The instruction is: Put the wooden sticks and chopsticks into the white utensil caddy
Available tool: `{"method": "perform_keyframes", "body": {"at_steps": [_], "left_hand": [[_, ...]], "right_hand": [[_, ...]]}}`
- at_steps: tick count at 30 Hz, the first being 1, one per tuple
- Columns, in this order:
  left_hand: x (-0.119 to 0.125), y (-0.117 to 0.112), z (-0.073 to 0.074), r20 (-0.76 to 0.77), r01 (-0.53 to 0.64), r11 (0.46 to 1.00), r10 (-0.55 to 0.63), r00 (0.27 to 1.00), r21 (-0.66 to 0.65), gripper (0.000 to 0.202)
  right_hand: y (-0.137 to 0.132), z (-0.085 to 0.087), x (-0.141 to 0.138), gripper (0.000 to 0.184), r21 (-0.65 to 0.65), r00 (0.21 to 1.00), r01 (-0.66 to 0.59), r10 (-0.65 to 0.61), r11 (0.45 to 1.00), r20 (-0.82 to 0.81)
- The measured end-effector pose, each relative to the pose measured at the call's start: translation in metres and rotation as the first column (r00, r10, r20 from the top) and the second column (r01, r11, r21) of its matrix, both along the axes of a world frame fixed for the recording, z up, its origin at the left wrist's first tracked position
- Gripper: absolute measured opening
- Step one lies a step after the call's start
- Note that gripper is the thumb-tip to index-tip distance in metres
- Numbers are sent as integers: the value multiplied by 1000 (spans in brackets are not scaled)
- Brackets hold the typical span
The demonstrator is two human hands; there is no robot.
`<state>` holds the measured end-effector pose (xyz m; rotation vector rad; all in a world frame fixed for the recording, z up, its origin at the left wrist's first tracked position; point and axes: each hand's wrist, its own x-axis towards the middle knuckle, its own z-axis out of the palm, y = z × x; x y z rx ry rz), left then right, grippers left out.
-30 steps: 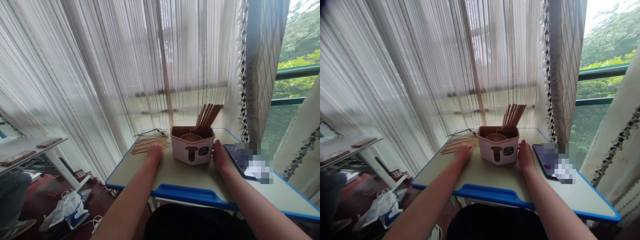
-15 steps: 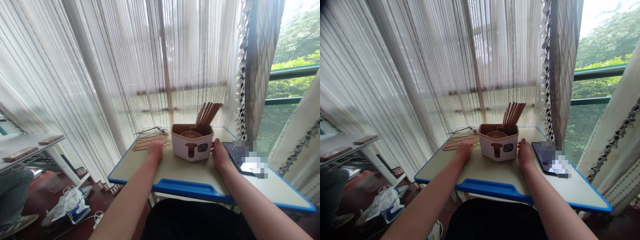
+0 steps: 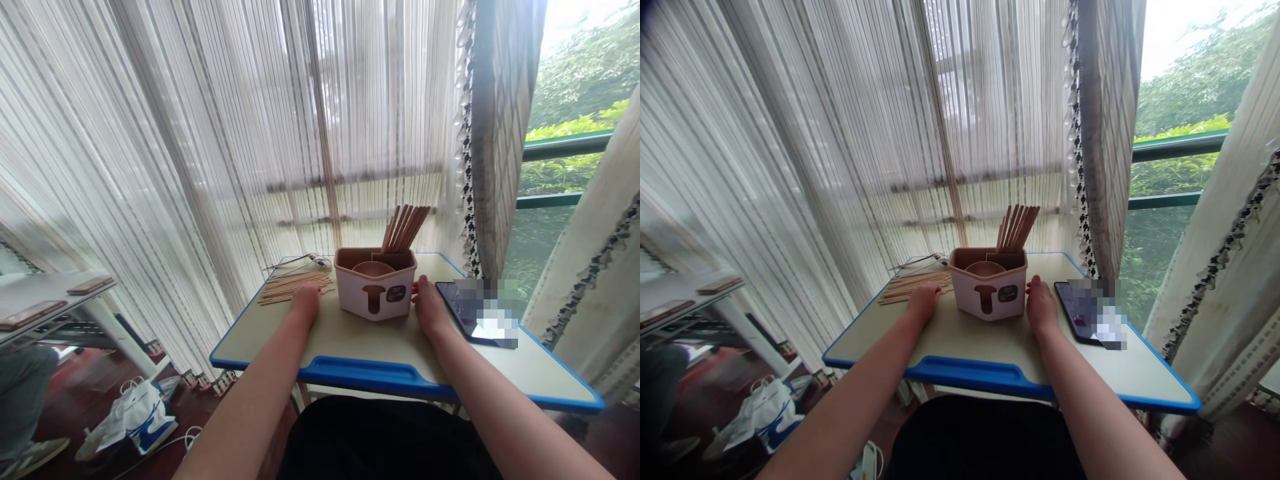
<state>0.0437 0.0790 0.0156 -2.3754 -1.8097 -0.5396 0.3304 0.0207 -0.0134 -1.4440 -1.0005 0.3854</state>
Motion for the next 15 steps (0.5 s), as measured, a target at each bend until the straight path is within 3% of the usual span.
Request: {"method": "perform_keyframes", "body": {"at_steps": [4, 8, 11, 15], "left_hand": [[0, 0, -1, -16, -10, 1000, 10, 1000, 4, 25], [-1, 2, -1, -40, -31, 995, 35, 999, 95, 25], [-5, 3, -2, -62, -143, 981, 152, 986, 129, 28], [-9, 5, -4, -140, -240, 970, 245, 959, 46, 30]], "right_hand": [[-1, 3, -2, 51, -15, 1000, 14, -14, 1000, -18], [-2, 5, -4, 51, -13, 1000, 11, -11, 1000, -25], [-2, 6, -4, 50, -22, 1000, 5, -5, 1000, -23], [0, 4, -3, 51, -17, 1000, 4, -5, 1000, -10]]}}
